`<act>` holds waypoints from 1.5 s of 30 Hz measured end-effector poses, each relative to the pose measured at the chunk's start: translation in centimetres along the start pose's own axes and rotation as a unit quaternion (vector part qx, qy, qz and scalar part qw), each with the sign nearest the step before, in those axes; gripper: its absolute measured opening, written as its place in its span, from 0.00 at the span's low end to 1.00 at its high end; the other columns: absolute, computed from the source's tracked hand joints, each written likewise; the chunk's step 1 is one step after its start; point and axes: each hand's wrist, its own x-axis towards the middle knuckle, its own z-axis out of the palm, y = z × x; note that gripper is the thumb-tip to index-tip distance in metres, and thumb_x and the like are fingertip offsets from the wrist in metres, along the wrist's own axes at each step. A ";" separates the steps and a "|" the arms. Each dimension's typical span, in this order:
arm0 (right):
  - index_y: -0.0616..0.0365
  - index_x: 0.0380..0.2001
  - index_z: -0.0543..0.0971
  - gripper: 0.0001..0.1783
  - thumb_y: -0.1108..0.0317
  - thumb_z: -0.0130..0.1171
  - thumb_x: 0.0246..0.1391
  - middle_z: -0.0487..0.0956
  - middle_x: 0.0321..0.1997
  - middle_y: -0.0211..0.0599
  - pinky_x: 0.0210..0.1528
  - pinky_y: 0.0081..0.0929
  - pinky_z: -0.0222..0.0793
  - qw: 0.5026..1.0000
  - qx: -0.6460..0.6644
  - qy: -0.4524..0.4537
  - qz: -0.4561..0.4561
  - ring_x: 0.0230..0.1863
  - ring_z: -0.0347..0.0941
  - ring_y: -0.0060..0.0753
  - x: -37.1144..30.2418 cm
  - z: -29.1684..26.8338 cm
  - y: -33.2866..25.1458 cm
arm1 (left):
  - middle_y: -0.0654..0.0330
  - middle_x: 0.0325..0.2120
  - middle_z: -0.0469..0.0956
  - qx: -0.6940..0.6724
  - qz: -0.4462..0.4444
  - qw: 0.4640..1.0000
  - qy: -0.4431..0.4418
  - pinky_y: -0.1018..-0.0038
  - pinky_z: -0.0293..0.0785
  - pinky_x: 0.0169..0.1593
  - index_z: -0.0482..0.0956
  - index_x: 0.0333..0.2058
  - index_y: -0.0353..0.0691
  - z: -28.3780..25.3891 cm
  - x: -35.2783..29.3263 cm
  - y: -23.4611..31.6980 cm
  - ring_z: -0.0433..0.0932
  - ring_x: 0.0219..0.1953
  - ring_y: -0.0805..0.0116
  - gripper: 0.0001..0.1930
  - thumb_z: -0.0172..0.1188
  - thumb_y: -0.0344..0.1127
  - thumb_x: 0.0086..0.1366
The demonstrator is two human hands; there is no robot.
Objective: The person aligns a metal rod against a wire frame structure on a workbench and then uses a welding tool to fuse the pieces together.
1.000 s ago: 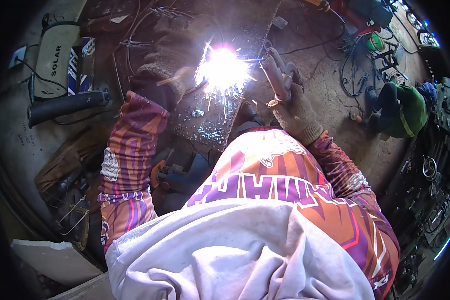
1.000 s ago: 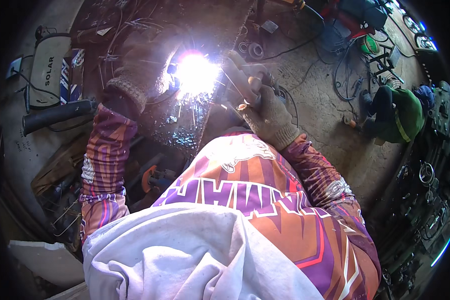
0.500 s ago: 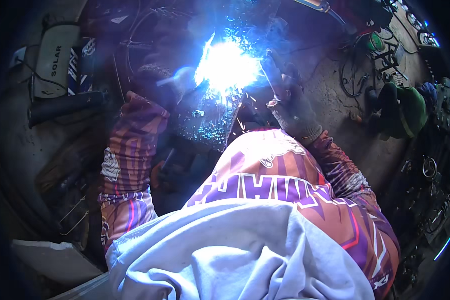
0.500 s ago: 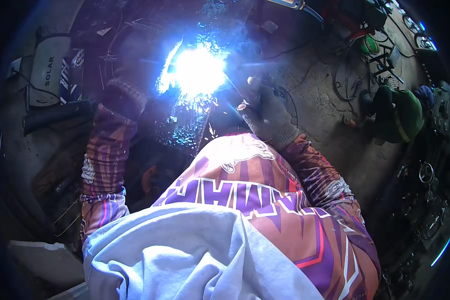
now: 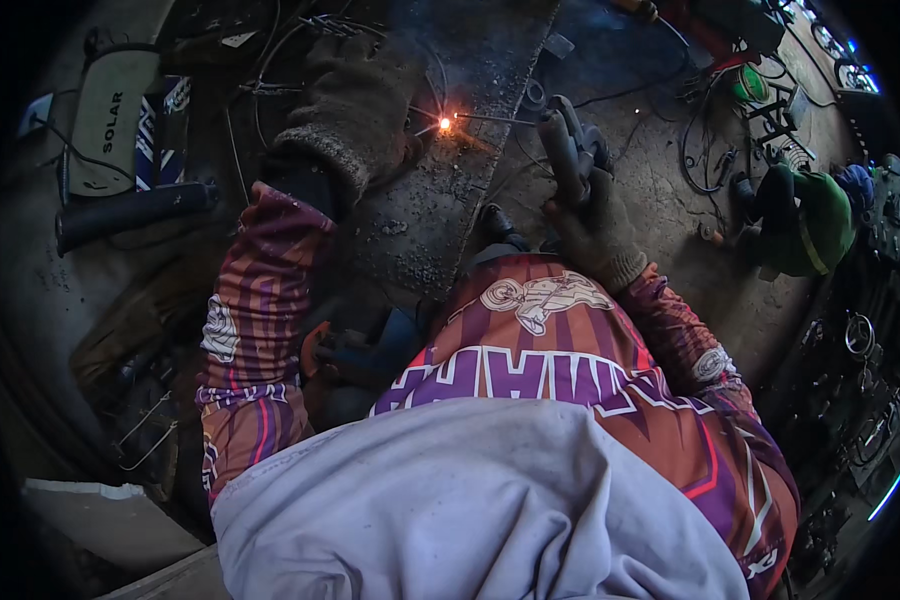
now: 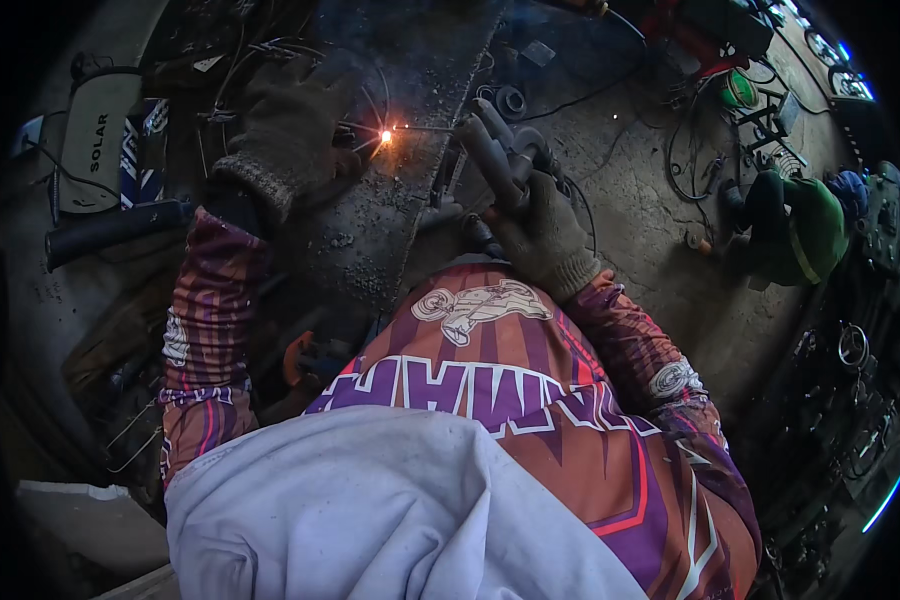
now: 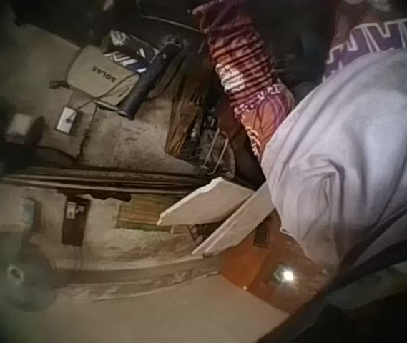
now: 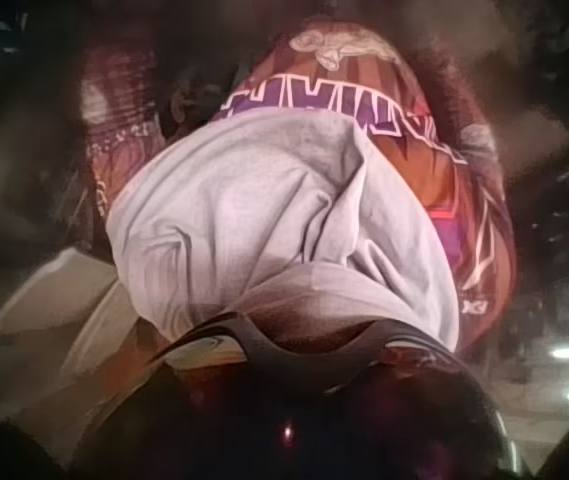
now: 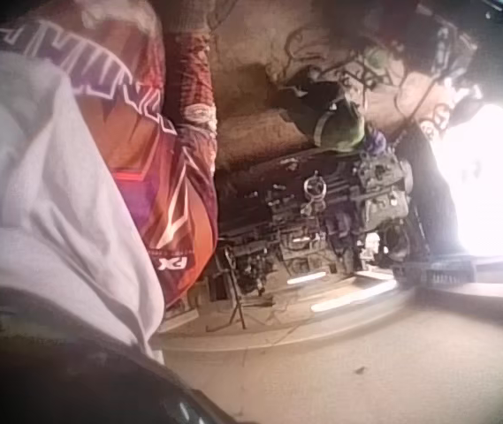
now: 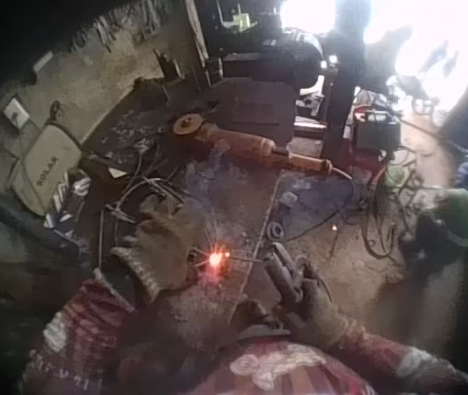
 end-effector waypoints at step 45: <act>0.60 0.52 0.71 0.26 0.60 0.68 0.56 0.79 0.41 0.49 0.44 0.40 0.72 1.000 0.005 0.003 -0.006 0.41 0.79 0.46 0.6 0.1 -0.2 | 0.59 0.68 0.64 0.061 -0.011 0.994 0.085 0.42 0.55 0.69 0.64 0.68 0.50 2.7 0.0 -0.2 0.65 0.67 0.51 0.45 0.72 0.55 0.53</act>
